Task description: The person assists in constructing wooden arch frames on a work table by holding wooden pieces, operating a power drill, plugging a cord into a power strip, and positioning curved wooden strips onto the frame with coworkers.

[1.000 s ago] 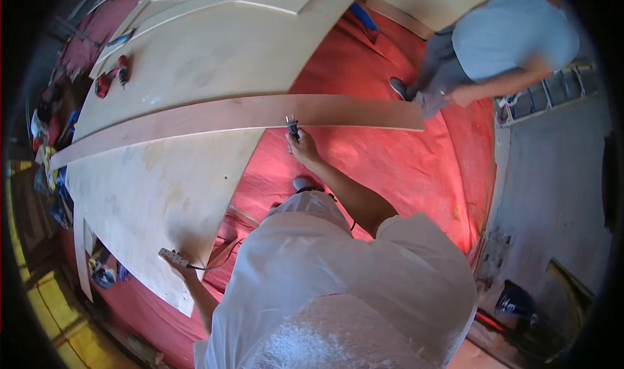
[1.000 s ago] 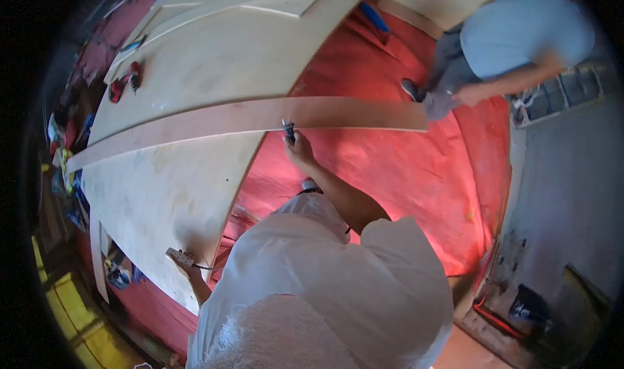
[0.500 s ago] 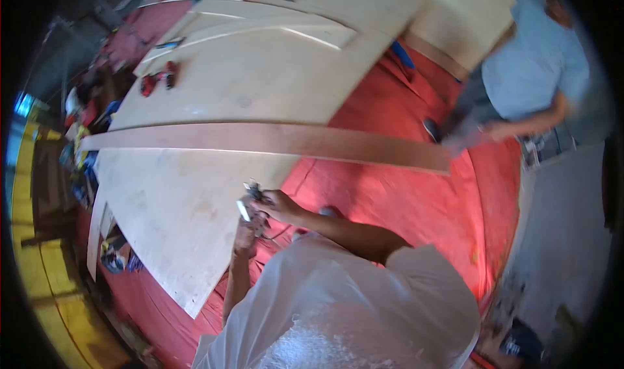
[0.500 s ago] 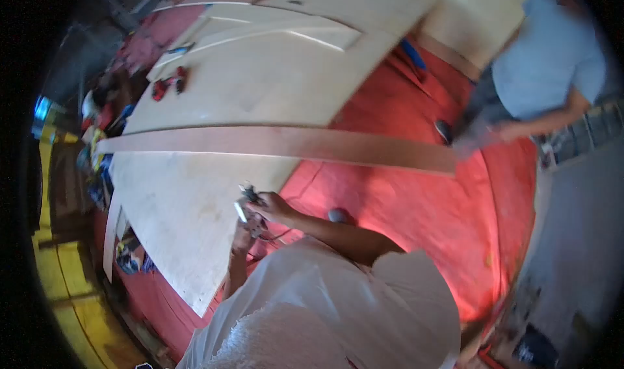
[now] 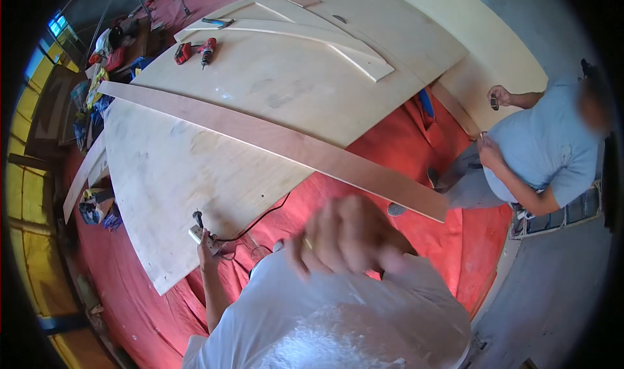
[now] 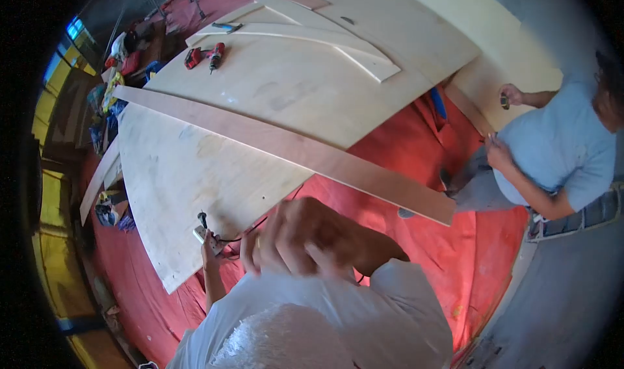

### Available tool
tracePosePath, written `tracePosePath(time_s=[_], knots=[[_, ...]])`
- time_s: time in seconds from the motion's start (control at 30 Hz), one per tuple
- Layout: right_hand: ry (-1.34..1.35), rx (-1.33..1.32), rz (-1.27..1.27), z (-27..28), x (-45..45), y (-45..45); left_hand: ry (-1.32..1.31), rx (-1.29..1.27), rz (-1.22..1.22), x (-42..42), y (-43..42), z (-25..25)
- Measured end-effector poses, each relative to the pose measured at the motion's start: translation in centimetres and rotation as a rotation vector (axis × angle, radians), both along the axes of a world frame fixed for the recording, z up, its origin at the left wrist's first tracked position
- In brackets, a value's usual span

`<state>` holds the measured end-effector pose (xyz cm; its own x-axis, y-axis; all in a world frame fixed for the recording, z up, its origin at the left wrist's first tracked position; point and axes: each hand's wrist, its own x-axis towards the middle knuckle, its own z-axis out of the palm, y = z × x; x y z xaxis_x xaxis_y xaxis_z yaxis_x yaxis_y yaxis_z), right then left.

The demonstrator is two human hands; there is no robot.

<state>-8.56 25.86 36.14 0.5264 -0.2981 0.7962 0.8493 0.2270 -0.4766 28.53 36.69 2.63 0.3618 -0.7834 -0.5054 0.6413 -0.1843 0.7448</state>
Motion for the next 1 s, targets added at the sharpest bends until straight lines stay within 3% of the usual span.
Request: tracePosePath(time_s=[0.07,0.2,0.43,0.67,0.77,0.83,0.93,1.0], knots=[[-0.239,-0.159,0.211,3.7,1.2,0.4,0.133,-0.086,0.004,0.2,0.8,-0.9],[-0.310,-0.093,0.403,4.9,2.6,1.2,0.069,-0.029,-0.048,0.8,0.7,-1.0],[-0.413,-0.022,0.439,4.1,3.4,1.7,0.068,0.010,-0.036,1.0,0.7,-1.4],[-0.342,0.058,0.487,3.0,2.2,2.3,-0.026,0.006,-0.145,1.0,0.4,-0.6],[0.248,0.179,-0.178,-1.6,2.1,0.9,-0.102,0.014,-0.171,1.1,0.8,-0.5],[0.818,0.206,-0.397,-7.5,2.3,-0.9,-0.070,0.013,-0.104,0.5,0.4,-0.3],[1.158,0.112,-0.858,-22.9,2.6,-1.5,-0.016,0.004,-0.144,1.3,0.5,-1.1],[1.383,0.288,-1.066,-28.9,-0.8,-0.2,-0.007,0.001,-0.132,0.8,0.4,-0.6]])
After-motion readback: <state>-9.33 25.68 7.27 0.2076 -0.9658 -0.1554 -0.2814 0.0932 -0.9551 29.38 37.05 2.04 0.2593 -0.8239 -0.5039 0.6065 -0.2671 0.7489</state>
